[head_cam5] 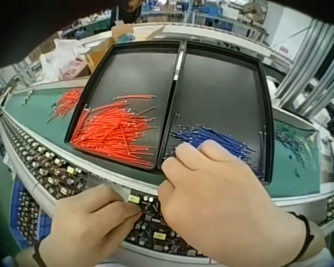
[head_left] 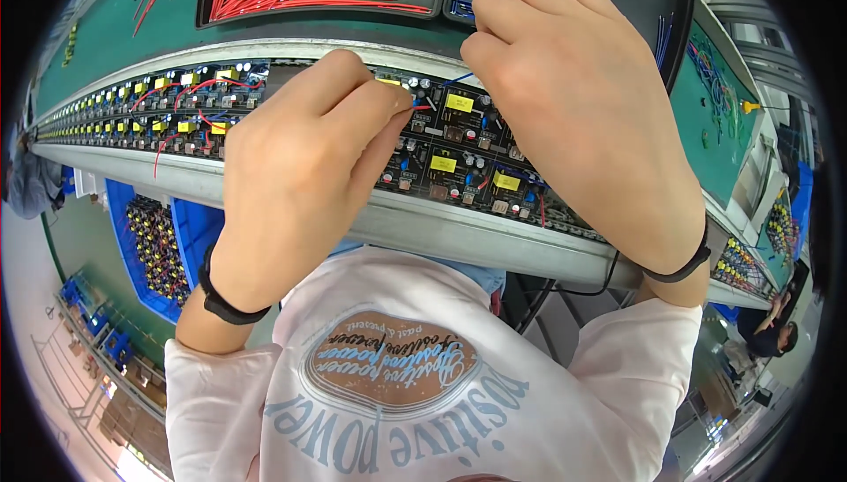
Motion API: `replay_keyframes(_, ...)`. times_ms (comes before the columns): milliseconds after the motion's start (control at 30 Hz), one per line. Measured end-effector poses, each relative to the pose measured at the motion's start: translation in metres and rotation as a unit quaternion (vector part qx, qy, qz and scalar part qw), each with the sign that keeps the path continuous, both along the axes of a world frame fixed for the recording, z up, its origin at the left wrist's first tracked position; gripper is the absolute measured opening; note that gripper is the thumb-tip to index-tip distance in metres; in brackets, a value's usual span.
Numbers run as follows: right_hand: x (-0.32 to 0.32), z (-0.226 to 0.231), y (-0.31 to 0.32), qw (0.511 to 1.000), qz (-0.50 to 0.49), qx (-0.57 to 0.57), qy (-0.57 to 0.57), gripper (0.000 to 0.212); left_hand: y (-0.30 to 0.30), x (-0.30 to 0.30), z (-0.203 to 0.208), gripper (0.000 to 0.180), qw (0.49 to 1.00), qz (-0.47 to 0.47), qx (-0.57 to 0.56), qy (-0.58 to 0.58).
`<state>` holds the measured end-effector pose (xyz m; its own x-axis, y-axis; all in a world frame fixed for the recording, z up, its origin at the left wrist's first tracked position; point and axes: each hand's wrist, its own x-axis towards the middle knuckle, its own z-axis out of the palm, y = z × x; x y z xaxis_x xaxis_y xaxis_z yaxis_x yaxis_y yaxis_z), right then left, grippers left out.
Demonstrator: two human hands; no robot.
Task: Inserting colored wires into specific connectors on electronic circuit boards on a moving assembly line.
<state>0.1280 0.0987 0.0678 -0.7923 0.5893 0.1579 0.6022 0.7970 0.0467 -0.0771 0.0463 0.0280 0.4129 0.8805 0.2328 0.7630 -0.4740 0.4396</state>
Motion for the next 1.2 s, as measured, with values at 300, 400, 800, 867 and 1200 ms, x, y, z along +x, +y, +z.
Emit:
replay_keyframes(300,-0.003,0.004,0.003,1.0,-0.03,-0.001,0.007,0.008,0.004,0.002,-0.009,0.01,1.0,0.004,-0.006,-0.007)
replay_keyframes(400,-0.005,0.003,0.004,0.999,-0.037,0.0,0.005,0.008,0.002,0.002,-0.005,0.018,1.0,0.002,-0.028,-0.009)
replay_keyframes(800,-0.005,0.008,0.004,0.998,-0.064,0.005,-0.001,0.009,0.005,0.0,-0.005,0.019,1.0,-0.018,-0.006,0.008)
replay_keyframes(867,-0.007,0.008,0.006,0.998,-0.069,0.005,-0.001,0.009,0.006,0.0,-0.004,0.019,1.0,-0.02,-0.006,0.012)
replay_keyframes(1200,-0.011,0.012,0.007,0.995,-0.095,0.006,-0.004,0.01,0.007,-0.001,-0.001,0.017,0.999,-0.039,0.002,0.021)
